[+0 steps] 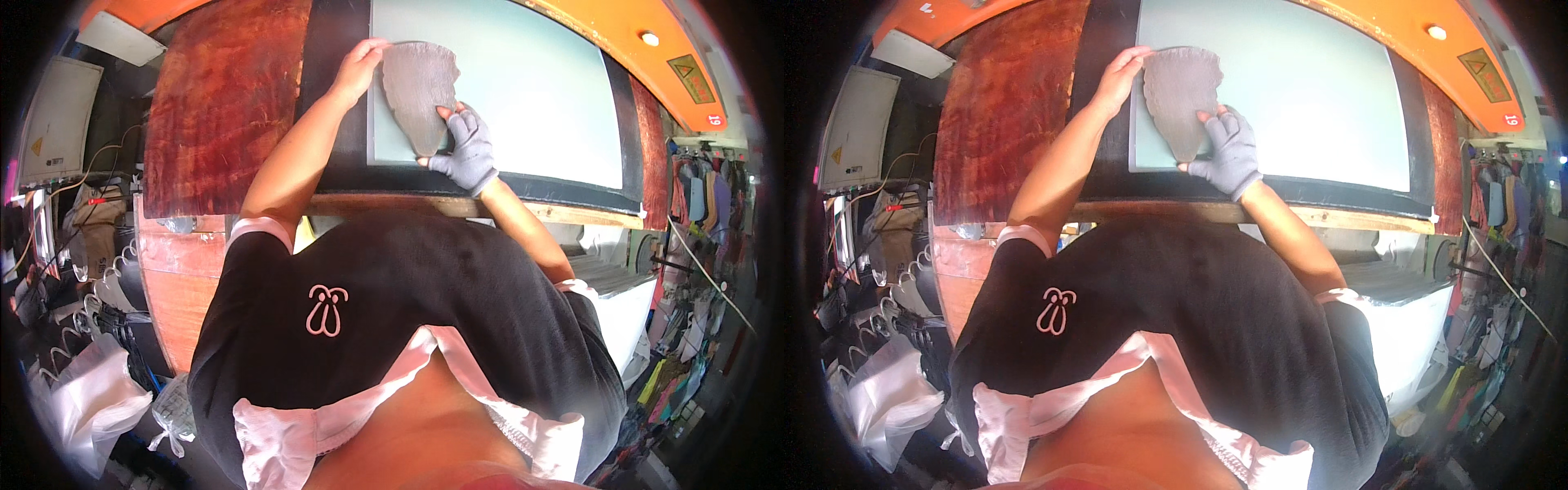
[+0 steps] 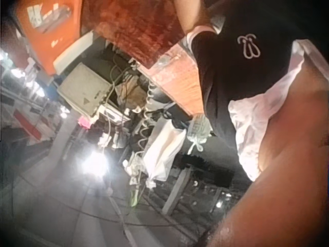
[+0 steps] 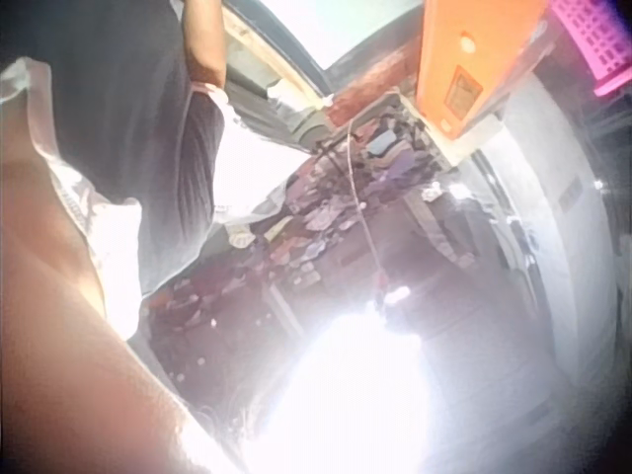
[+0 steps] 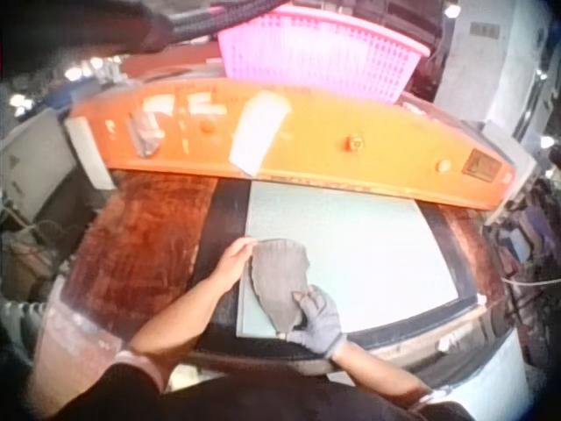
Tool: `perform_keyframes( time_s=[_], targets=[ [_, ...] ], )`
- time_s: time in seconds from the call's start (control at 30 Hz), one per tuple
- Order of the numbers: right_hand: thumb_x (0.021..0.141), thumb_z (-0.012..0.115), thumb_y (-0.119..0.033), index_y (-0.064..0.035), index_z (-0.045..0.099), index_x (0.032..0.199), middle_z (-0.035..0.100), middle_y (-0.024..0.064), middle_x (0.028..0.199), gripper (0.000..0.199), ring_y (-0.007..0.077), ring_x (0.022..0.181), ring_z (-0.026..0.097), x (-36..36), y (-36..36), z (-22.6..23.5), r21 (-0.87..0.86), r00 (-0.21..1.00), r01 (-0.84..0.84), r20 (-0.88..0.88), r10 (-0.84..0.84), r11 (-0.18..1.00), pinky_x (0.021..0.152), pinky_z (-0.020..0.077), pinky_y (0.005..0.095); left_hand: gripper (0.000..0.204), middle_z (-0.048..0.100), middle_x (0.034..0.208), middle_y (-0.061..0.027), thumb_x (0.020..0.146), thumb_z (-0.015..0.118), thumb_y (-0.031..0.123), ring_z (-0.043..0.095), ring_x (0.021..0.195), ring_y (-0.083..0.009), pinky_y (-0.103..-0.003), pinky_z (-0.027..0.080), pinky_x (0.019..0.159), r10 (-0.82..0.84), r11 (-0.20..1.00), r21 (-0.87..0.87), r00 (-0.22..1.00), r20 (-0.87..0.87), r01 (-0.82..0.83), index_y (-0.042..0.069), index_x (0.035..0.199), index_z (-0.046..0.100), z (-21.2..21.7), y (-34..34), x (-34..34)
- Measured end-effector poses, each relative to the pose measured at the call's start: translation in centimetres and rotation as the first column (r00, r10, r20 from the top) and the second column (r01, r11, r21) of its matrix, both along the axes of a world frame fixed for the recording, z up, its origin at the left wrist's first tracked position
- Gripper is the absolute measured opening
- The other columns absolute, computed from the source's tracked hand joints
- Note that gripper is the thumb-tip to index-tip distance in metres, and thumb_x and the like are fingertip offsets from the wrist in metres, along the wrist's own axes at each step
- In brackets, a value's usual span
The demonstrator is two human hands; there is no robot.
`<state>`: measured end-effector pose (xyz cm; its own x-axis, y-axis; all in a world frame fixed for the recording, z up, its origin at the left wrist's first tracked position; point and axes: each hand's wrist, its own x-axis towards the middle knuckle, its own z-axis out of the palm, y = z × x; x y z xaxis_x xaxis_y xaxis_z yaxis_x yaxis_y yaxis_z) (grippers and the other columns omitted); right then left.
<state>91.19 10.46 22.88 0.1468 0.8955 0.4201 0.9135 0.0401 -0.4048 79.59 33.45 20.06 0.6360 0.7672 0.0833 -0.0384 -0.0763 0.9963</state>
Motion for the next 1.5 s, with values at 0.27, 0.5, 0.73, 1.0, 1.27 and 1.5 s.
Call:
perform_keyframes(
  time_s=[0.27, 0.5, 0.73, 1.0, 1.27, 1.5],
  targets=[
    [0.053, 0.081, -0.036, -0.0080, 0.049, 0.123, 0.046, 0.0187, 0.124, 0.081, 0.0357, 0.118, 0.041, 2.1, -0.1, 0.1, -0.086, 0.979, -0.105, -0.182, 0.088, 0.991, 0.101, 0.0340, 0.0415, 0.033, 0.055, 0.120, -0.0056, 0.093, 0.047, 0.018, 0.046, 0.115, -0.0151, -0.029, 0.032, 0.100, -0.025, 0.996, 0.083, 1.000, -0.009, 0.025, 0.001, 0.121, 0.051, -0.5, 0.0, -0.3],
    [0.053, 0.081, -0.043, -0.0067, 0.047, 0.123, 0.046, 0.0197, 0.122, 0.086, 0.0389, 0.115, 0.042, 1.5, 0.2, 0.1, -0.065, 0.998, -0.059, 0.022, 0.060, 0.996, 0.098, 0.0359, 0.0444, 0.031, 0.056, 0.117, -0.0050, 0.092, 0.049, 0.017, 0.048, 0.111, -0.0145, -0.029, 0.035, 0.097, 0.007, 1.000, -0.011, 0.999, 0.049, -0.006, 0.002, 0.120, 0.052, -0.5, 0.3, -0.2],
    [0.053, 0.080, -0.044, -0.0057, 0.044, 0.125, 0.045, 0.0204, 0.122, 0.089, 0.0395, 0.113, 0.043, 1.6, 0.7, 0.4, -0.027, 0.995, -0.081, 0.064, 0.083, 0.996, 0.096, 0.0362, 0.0467, 0.030, 0.054, 0.119, -0.0048, 0.094, 0.046, 0.016, 0.044, 0.116, -0.0149, -0.029, 0.029, 0.101, 0.013, 0.998, -0.060, 0.997, 0.080, -0.009, 0.002, 0.119, 0.054, -0.4, 0.4, 0.0],
    [0.072, 0.072, -0.021, -0.0043, 0.056, 0.109, 0.060, 0.0126, 0.100, 0.044, 0.0310, 0.095, 0.056, 3.7, -7.8, 0.6, 0.097, 0.991, 0.136, -0.031, -0.134, 0.986, 0.086, 0.0427, 0.0399, 0.036, 0.054, 0.121, -0.0131, 0.091, 0.052, 0.020, 0.049, 0.114, -0.0214, -0.034, 0.037, 0.098, 0.143, 0.921, 0.385, 0.969, -0.202, -0.056, -0.001, 0.121, 0.049, 1.3, -2.4, -5.6],
    [0.072, 0.063, -0.011, -0.0095, 0.050, 0.070, 0.053, 0.0066, 0.065, 0.014, 0.0291, 0.058, 0.050, 12.3, -8.3, -2.2, 0.139, 0.907, 0.411, 0.034, -0.419, 0.901, 0.053, 0.0397, 0.0400, 0.017, 0.059, 0.090, -0.0087, 0.073, 0.065, 0.006, 0.059, 0.081, -0.0265, -0.035, 0.049, 0.067, 0.228, 0.545, 0.837, 0.951, -0.208, 0.052, 0.006, 0.089, 0.061, 0.8, -9.8, -6.8],
    [0.074, 0.060, -0.020, -0.0099, 0.048, 0.067, 0.054, 0.0116, 0.064, 0.017, 0.0345, 0.059, 0.053, 18.5, 0.6, -1.0, 0.158, 0.896, 0.420, 0.086, -0.436, 0.894, 0.054, 0.0426, 0.0467, 0.026, 0.049, 0.073, -0.0085, 0.079, 0.062, 0.031, 0.050, 0.068, -0.0272, -0.040, 0.039, 0.059, 0.243, 0.486, 0.839, 0.885, -0.398, 0.244, 0.009, 0.067, 0.054, 2.1, -2.0, 0.2]
  ],
)
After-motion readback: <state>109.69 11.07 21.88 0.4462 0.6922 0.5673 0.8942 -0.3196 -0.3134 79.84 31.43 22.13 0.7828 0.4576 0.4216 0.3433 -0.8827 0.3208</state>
